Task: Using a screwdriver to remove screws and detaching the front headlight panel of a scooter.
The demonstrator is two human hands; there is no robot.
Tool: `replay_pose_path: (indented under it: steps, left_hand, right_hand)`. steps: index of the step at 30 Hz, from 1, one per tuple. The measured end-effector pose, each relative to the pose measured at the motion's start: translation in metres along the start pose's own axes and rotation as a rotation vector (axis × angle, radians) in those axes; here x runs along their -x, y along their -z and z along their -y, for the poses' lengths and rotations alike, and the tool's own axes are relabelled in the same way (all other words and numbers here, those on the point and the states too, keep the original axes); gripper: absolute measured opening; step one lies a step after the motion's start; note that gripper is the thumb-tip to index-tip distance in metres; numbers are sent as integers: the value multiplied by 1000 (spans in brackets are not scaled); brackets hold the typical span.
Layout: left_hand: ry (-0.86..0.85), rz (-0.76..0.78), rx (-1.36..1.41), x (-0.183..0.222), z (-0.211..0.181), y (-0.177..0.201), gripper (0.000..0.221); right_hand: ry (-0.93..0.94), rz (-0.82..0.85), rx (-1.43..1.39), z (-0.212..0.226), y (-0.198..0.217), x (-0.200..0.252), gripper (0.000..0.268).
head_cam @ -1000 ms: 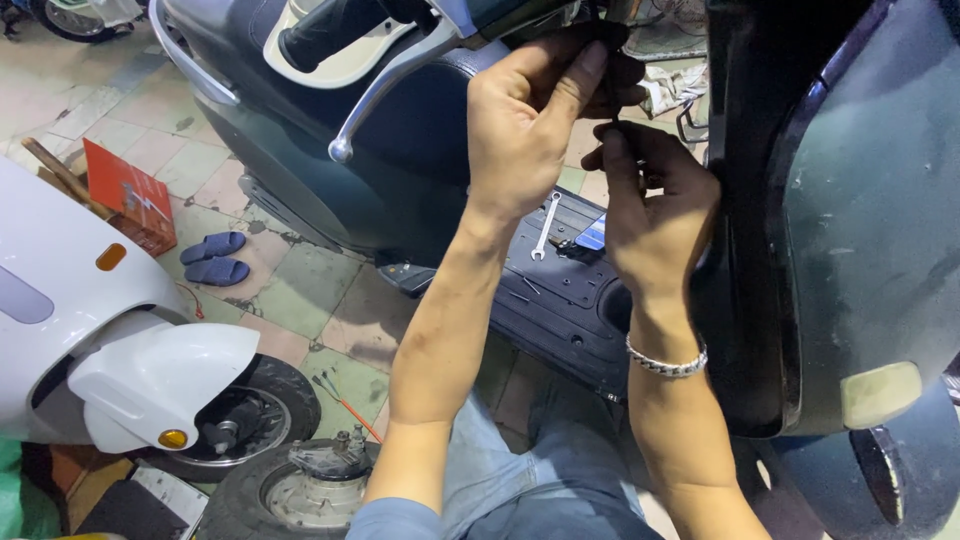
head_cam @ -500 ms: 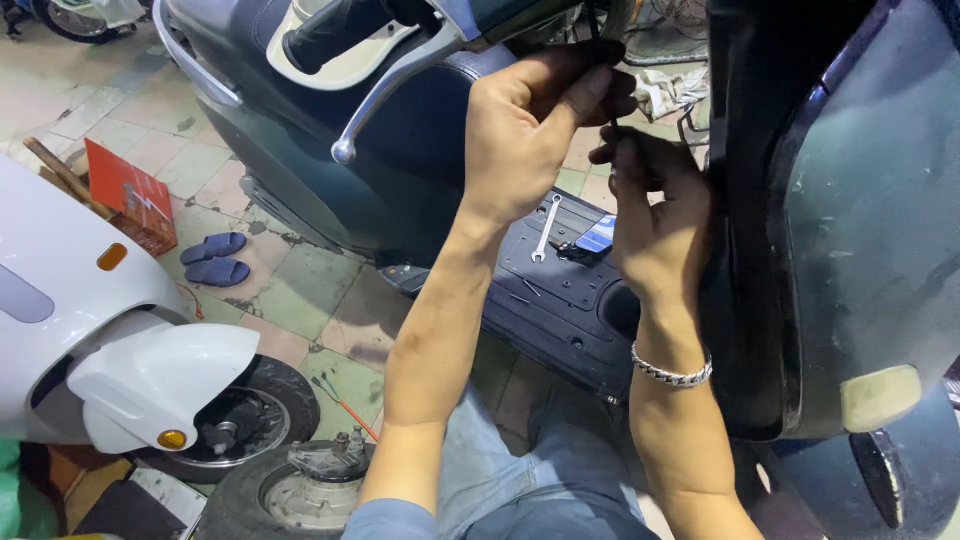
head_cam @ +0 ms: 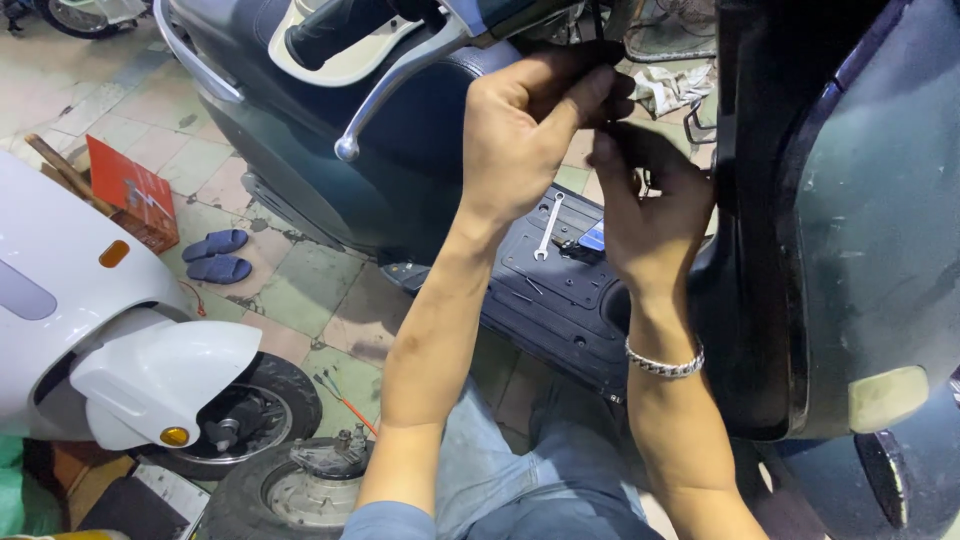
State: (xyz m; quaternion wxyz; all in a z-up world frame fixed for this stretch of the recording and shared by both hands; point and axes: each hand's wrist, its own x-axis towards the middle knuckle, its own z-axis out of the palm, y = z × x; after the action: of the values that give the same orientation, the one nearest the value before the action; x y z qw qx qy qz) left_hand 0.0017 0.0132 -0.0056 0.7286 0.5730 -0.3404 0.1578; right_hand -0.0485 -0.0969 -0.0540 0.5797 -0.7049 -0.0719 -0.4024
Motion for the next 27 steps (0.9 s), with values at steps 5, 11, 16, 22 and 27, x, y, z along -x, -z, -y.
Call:
replay_pose_path:
  steps: [5, 11, 16, 22, 27]
  left_hand:
    - [43, 89, 44, 3, 6, 5, 20]
    - [30, 35, 153, 4, 1, 1, 27]
    - [57, -103, 258, 9, 16, -8, 37]
    - [195, -291, 104, 76, 151, 26, 23]
    - [648, -36, -824, 200, 404, 94, 27]
  right_hand:
    - [-96, -6, -58, -6, -1, 12, 20]
    - [-207, -23, -127, -4, -2, 22, 17]
    - [-133, -6, -21, -22, 5, 43, 21]
    - [-270, 144, 179, -106, 29, 112, 19]
    - [-533, 86, 236, -183, 51, 177, 24]
